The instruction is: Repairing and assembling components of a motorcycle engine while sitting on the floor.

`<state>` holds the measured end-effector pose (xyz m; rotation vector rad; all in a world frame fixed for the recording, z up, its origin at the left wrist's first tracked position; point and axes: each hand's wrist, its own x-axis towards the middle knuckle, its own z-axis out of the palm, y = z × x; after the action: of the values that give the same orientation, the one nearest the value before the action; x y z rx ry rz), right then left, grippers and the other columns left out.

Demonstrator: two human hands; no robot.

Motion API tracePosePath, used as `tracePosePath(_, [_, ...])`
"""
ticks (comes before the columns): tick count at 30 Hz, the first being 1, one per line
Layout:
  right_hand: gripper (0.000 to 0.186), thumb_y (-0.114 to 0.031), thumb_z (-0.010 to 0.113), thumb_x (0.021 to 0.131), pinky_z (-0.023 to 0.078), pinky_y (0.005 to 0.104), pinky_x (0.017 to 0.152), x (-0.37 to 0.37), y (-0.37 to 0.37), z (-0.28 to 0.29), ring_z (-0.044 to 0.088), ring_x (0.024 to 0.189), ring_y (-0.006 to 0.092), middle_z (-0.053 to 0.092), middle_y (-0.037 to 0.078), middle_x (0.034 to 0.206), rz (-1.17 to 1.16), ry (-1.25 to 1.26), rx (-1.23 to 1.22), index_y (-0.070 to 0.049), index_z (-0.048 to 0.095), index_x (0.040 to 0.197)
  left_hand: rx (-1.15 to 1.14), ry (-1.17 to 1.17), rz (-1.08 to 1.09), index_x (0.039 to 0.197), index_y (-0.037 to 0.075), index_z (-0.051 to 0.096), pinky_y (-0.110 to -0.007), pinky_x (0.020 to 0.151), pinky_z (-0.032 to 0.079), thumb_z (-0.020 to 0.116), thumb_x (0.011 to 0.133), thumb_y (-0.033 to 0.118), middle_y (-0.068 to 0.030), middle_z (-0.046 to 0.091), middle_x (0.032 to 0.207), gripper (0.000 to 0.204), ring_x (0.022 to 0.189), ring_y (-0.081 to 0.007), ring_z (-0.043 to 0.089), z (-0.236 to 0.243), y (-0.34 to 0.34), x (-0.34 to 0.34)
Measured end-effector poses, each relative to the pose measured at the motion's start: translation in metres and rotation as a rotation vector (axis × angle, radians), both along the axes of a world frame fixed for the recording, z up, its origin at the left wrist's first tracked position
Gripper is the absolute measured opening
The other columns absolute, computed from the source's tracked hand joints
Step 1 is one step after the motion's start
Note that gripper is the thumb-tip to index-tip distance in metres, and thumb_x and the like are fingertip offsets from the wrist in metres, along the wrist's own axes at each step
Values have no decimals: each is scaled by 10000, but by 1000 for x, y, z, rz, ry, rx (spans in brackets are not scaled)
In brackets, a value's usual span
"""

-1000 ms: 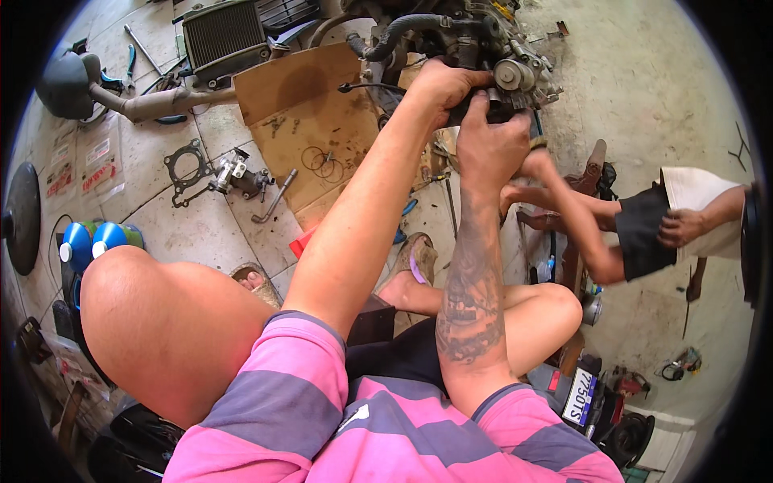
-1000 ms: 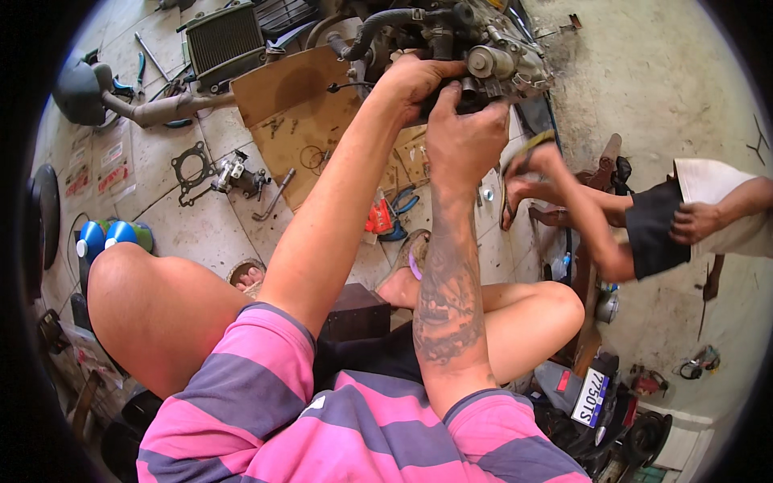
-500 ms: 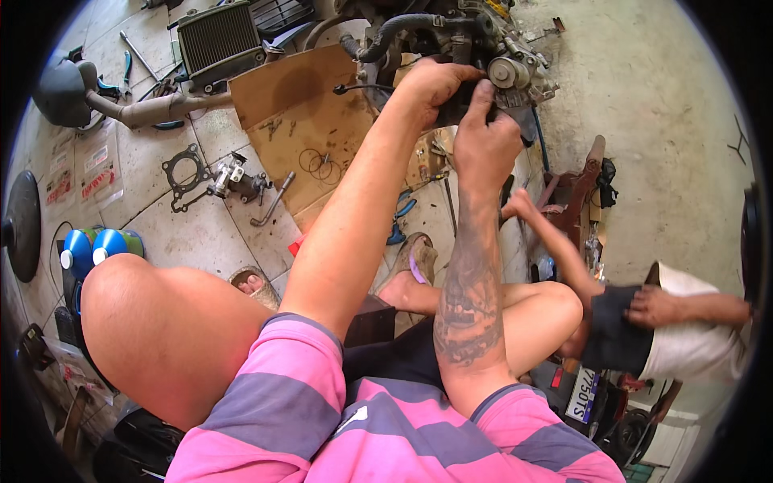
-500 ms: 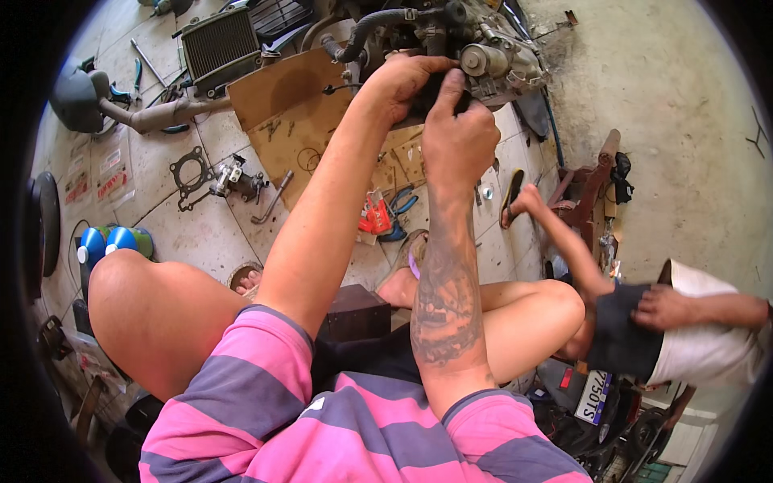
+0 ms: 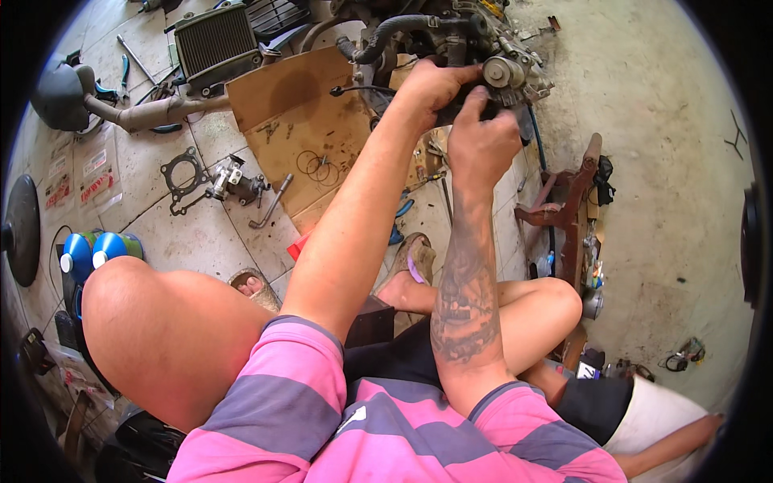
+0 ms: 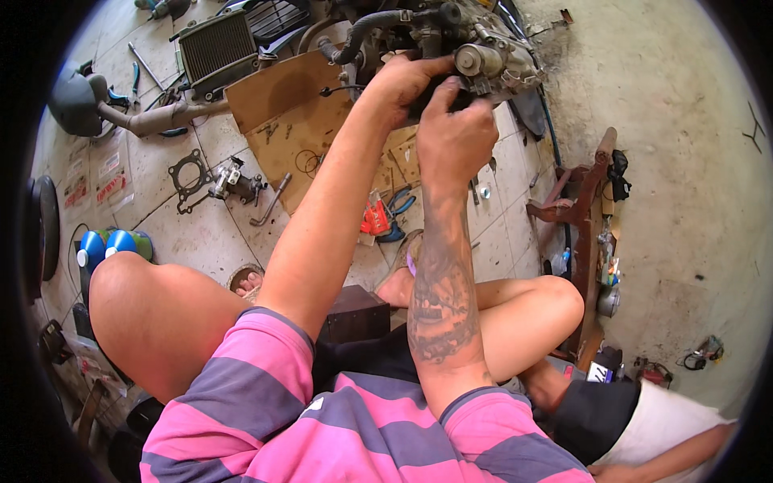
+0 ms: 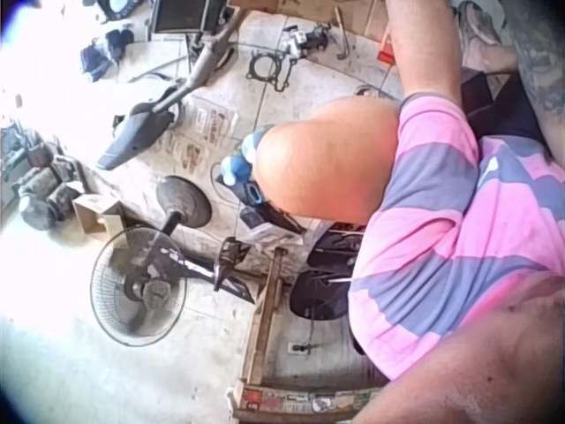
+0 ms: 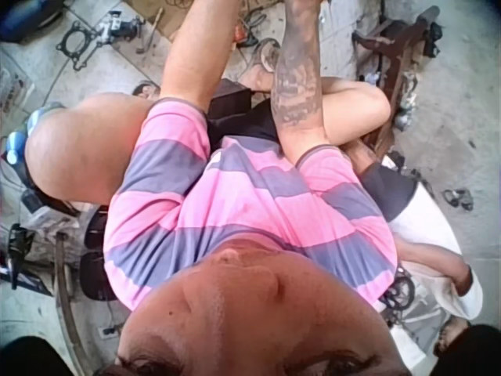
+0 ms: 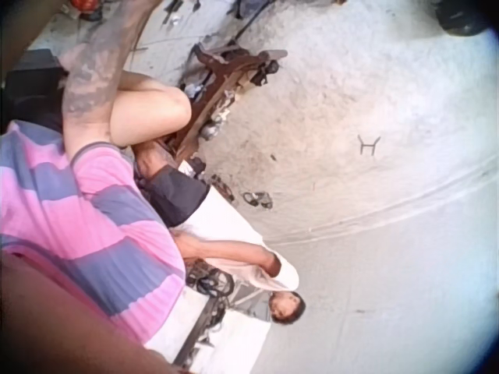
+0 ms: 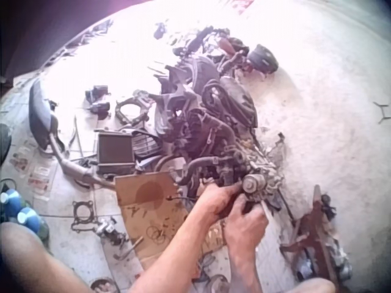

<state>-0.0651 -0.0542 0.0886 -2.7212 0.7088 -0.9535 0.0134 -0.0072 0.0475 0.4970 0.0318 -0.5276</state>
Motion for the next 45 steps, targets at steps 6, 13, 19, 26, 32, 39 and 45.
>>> tracePosePath(6, [577, -456, 574, 969, 542, 533, 805, 0, -1, 0, 695, 892, 493, 703, 325, 869, 129, -106, 10, 96, 723, 888, 125, 0, -26, 1059, -45, 731, -360, 691, 607, 793, 847, 74, -130, 741, 971, 251, 813, -218, 721, 2, 4, 1])
tracePosePath(13, [545, -443, 644, 928, 535, 525, 827, -2, 2, 7, 689, 940, 491, 711, 320, 927, -46, 108, 118, 96, 718, 946, 44, 24, -59, 1022, -31, 747, -364, 681, 598, 811, 831, 88, -114, 743, 938, 235, 789, -204, 710, 2, 4, 0])
tracePosePath(19, [546, -447, 662, 924, 540, 527, 815, -3, 5, 6, 689, 923, 500, 711, 319, 927, 8, -2, 4, 96, 714, 951, 246, -113, -97, 1129, 1, 728, -368, 846, 586, 742, 891, 113, -104, 745, 1063, 263, 931, -197, 718, -2, 5, 5])
tracePosePath(26, [512, -424, 681, 917, 545, 523, 817, -2, 3, 5, 696, 910, 492, 716, 313, 921, 33, -7, -8, 86, 715, 952, 169, -81, -75, 1134, 2, 734, -358, 799, 597, 749, 887, 111, -110, 752, 1027, 270, 870, -202, 725, -3, 3, 5])
tracePosePath(32, [480, -407, 670, 919, 569, 534, 755, -1, -1, 1, 716, 822, 460, 727, 264, 871, 7, 78, 47, 73, 686, 941, 74, -48, -103, 1128, -2, 733, -362, 830, 595, 770, 878, 111, -106, 747, 1037, 276, 907, -208, 721, -1, 5, 5])
tracePosePath(39, [529, -430, 680, 914, 556, 500, 797, -1, -1, 1, 716, 893, 462, 724, 294, 863, 2, -1, 60, 96, 734, 903, 99, -18, -111, 1106, -13, 729, -371, 819, 602, 762, 885, 109, -118, 742, 1029, 255, 912, -212, 720, 0, 7, 5])
tracePosePath(45, [561, -465, 626, 949, 542, 521, 792, -1, 0, 0, 708, 886, 472, 715, 299, 844, 142, -109, -13, 81, 740, 899, 166, -65, -26, 1109, -35, 721, -357, 775, 605, 759, 881, 101, -132, 741, 1018, 268, 869, -220, 721, 2, 5, 2])
